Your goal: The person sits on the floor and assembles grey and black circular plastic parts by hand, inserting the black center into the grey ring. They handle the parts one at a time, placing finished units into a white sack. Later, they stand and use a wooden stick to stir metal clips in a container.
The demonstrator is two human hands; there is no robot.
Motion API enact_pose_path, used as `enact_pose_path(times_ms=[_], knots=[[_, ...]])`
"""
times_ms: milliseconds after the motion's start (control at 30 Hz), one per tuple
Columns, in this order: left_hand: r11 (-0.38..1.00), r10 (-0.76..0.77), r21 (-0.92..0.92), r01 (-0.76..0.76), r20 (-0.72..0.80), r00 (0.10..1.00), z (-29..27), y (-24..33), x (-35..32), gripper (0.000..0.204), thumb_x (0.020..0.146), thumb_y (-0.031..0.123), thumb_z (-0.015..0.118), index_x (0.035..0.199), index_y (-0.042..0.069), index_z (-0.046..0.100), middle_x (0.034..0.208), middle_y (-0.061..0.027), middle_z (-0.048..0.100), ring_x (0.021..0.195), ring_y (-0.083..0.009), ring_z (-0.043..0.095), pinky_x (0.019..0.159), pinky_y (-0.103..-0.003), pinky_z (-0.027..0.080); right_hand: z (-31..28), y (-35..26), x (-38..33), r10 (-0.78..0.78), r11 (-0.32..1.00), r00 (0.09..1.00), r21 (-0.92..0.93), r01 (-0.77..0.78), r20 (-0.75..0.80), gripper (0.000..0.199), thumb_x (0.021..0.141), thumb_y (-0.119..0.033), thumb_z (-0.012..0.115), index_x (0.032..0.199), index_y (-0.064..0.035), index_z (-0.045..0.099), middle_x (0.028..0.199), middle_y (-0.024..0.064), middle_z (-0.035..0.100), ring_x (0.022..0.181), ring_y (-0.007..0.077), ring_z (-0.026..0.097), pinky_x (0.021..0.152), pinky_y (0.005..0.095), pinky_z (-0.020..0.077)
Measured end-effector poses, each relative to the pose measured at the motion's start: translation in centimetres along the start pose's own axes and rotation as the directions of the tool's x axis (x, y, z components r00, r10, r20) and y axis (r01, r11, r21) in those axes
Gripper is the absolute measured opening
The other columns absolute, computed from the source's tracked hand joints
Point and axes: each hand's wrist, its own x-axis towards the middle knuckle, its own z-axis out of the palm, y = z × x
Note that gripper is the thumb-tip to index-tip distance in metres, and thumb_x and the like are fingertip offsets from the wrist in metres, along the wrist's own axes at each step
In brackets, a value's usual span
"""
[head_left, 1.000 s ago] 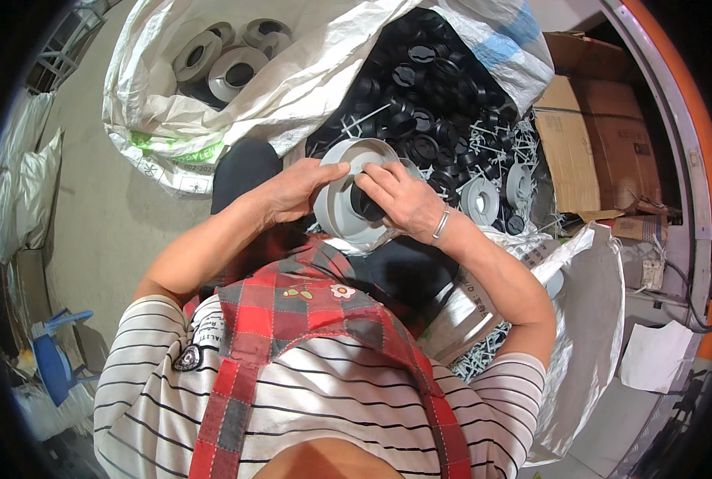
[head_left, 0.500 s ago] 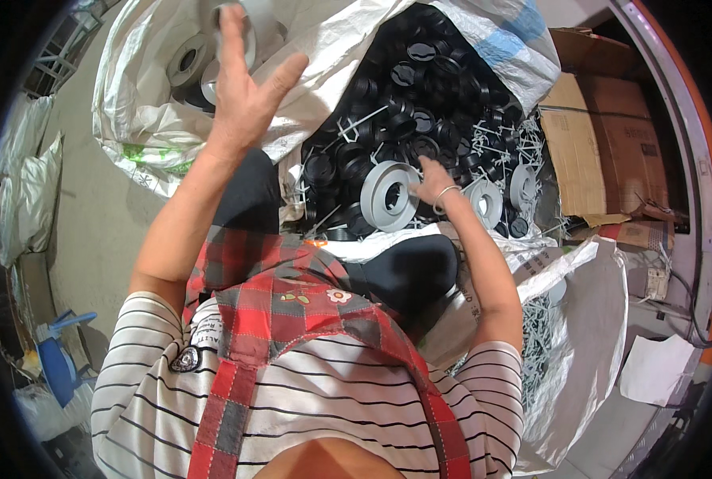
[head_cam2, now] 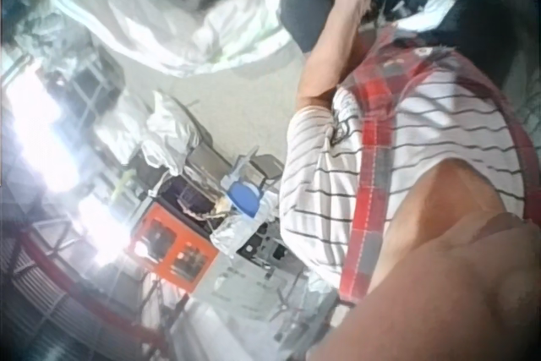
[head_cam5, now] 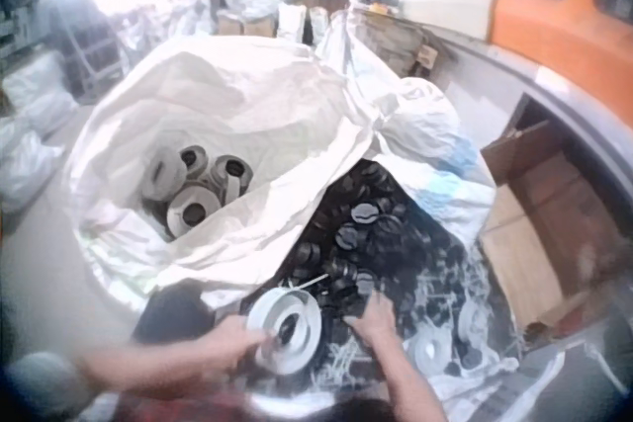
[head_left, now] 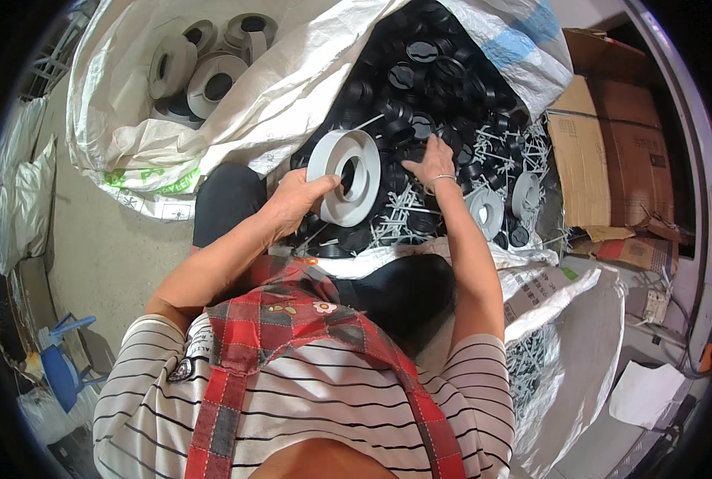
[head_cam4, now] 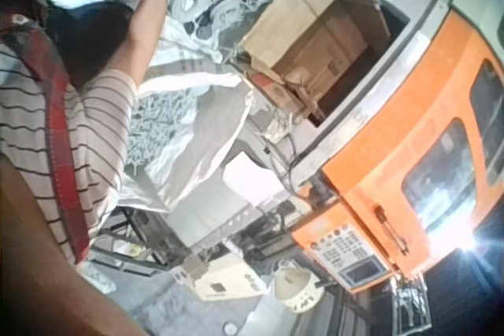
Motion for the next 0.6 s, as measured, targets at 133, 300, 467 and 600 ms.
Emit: enact_pose_path(times_ms=[133,300,467,600], knots=[[1.000,0.005,0.018,-0.004,-0.071,0.997,-0.8,0.9,-1.1,0.033,0.091,0.027,0.058,0.111,0.001,0.055,0.095,-0.0073,0.062,0.081,-0.0172,0.062,0.068,-0.032,0.055,1.2,1.0,1.3,0.263,0.964,0.933,-0.037,-0.262,0.245,0.091,0.062,-0.030,0.079,0.136,0.0044,0.038,0.137,0.0219,0.042,0.124,0.0369,0.039,0.105,0.0370,0.0371],[0.991,0.105,-0.075,-0.109,-0.047,0.993,-0.4,0.8,-1.3,0.038,0.094,0.029,0.056,0.119,0.001,0.050,0.102,-0.0081,0.060,0.089,-0.0176,0.061,0.078,-0.037,0.054,-2.8,-1.9,-0.3,-0.050,0.923,0.998,0.382,0.038,0.023,0.092,0.054,-0.031,0.082,0.132,0.0003,0.045,0.126,0.0207,0.049,0.116,0.0362,0.049,0.101,0.0375,0.0404],[0.902,0.187,-0.411,-0.136,0.088,0.978,1.9,1.0,-2.9,0.039,0.096,0.028,0.054,0.123,0.001,0.049,0.110,-0.0089,0.060,0.099,-0.0175,0.059,0.089,-0.036,0.049,-10.8,-11.1,-7.8,-0.401,0.801,0.914,0.510,0.313,0.069,0.086,0.059,-0.017,0.082,0.134,-0.0030,0.042,0.117,0.0183,0.047,0.107,0.0288,0.053,0.089,0.0335,0.0466],[0.919,0.208,-0.364,-0.154,0.112,0.972,1.8,1.4,-4.8,0.036,0.094,0.028,0.056,0.115,-0.002,0.053,0.101,-0.0092,0.063,0.087,-0.0172,0.064,0.075,-0.034,0.055,-12.3,-12.6,-10.1,-0.558,0.779,0.830,0.345,0.524,0.000,0.075,0.059,-0.011,0.077,0.126,-0.0014,0.043,0.115,0.0180,0.046,0.105,0.0369,0.050,0.091,0.0403,0.0462]])
